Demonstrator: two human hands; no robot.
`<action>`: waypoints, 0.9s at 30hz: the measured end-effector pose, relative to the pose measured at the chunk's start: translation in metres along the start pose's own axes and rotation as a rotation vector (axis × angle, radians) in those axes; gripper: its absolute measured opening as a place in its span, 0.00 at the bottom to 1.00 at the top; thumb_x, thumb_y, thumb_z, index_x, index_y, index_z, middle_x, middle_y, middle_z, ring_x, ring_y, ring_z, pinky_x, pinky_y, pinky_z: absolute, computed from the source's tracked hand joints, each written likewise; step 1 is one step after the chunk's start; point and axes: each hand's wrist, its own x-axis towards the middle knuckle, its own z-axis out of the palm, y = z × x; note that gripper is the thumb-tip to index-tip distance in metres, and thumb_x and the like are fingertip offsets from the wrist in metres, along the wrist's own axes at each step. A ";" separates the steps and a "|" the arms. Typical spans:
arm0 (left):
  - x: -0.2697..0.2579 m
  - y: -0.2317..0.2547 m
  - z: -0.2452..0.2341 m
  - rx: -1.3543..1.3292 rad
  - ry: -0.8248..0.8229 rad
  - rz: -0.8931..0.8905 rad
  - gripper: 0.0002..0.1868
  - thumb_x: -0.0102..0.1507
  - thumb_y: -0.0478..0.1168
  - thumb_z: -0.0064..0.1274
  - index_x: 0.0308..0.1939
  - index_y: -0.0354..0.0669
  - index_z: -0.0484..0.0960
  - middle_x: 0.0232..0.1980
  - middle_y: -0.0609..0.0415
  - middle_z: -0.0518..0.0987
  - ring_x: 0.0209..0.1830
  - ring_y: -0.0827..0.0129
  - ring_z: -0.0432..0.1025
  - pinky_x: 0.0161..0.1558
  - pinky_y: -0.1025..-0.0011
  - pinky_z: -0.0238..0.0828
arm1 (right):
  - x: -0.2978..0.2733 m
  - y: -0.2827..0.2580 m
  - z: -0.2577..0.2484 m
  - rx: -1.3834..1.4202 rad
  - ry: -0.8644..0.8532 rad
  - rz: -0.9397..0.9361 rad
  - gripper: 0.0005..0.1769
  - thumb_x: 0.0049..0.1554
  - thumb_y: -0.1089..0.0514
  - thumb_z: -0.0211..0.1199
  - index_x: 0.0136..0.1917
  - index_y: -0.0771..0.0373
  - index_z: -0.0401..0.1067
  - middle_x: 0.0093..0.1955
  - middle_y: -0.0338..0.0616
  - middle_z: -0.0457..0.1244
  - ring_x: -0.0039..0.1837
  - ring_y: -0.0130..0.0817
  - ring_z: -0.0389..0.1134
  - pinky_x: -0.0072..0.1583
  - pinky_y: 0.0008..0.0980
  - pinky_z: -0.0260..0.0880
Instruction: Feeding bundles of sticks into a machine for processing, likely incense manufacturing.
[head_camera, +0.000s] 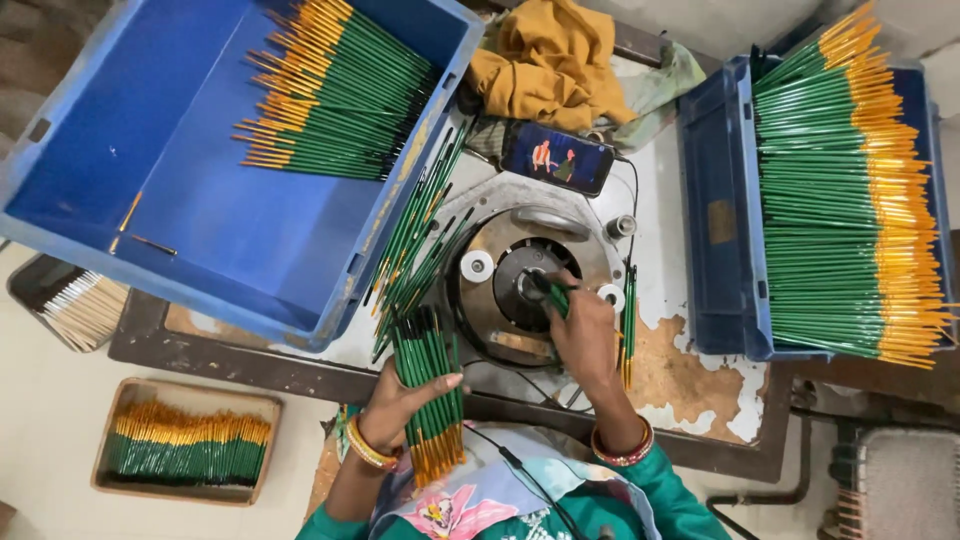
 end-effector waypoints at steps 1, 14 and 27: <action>0.000 0.009 0.007 0.046 0.004 -0.012 0.16 0.57 0.30 0.64 0.47 0.35 0.78 0.39 0.49 0.84 0.38 0.63 0.82 0.39 0.65 0.84 | -0.002 -0.010 -0.003 0.054 0.079 -0.031 0.17 0.53 0.69 0.63 0.56 0.65 0.72 0.46 0.58 0.69 0.47 0.56 0.72 0.48 0.44 0.71; 0.018 -0.013 0.001 0.448 -0.068 0.011 0.18 0.57 0.36 0.67 0.49 0.40 0.78 0.43 0.56 0.88 0.43 0.75 0.83 0.47 0.75 0.82 | -0.017 -0.016 -0.054 0.291 -0.303 0.057 0.10 0.58 0.57 0.69 0.51 0.62 0.74 0.44 0.50 0.73 0.42 0.45 0.76 0.43 0.39 0.74; 0.009 -0.017 -0.007 -0.244 0.147 -0.186 0.20 0.56 0.33 0.64 0.51 0.39 0.76 0.43 0.49 0.82 0.39 0.58 0.81 0.37 0.62 0.82 | 0.011 0.028 0.007 -0.092 -0.132 0.031 0.28 0.49 0.68 0.68 0.63 0.61 0.68 0.44 0.59 0.67 0.47 0.60 0.69 0.48 0.51 0.69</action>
